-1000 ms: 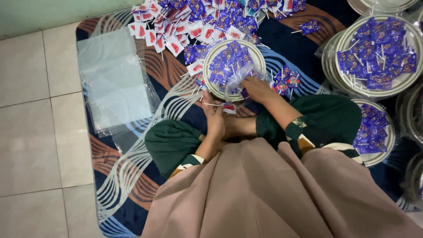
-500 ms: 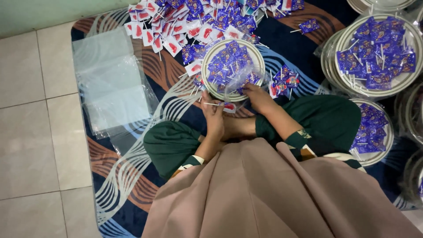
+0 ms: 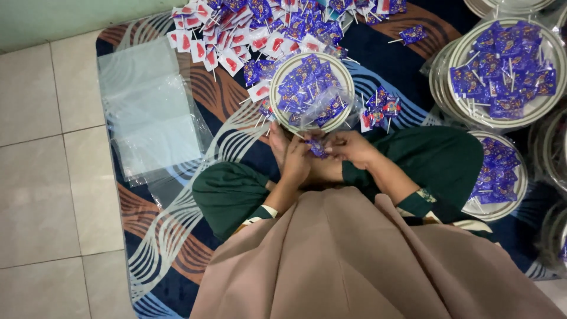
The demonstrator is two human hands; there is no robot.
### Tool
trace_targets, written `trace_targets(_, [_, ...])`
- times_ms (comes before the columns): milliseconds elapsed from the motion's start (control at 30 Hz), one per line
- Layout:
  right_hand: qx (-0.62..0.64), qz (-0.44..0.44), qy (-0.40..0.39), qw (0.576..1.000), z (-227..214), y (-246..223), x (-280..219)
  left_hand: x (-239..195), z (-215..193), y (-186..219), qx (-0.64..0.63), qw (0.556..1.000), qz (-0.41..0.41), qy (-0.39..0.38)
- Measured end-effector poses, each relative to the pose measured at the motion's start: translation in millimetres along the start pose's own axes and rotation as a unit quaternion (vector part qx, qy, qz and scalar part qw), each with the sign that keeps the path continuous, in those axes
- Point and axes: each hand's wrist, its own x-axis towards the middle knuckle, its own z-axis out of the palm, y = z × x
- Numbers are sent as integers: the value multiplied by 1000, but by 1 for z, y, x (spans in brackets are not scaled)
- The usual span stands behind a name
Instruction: The person sits on a mat and packs individually wrapped candies into clear plastic bags. They place candies onto a plate, insert the plate into a bag, and seal it. The person repeats this process with multiple plates and candies.
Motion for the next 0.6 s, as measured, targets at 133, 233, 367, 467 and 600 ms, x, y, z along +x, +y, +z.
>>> trace_targets(133, [32, 15, 12, 999, -21, -28, -7, 2, -16, -13, 191, 979, 61, -25])
trace_targets(233, [-30, -15, 35, 999, -49, -44, -12, 5, -24, 1, 442, 888, 127, -17])
trace_targets(367, [-136, -49, 124, 982, -85, -36, -4, 13, -33, -7, 744, 598, 295, -46])
trace_targets(467, [-251, -54, 178, 950, -82, -26, 12, 11, -12, 2, 820, 543, 177, -41])
trace_targets(600, [-270, -64, 236, 931, -71, 16, 60, 18, -14, -3, 825, 553, 106, -40])
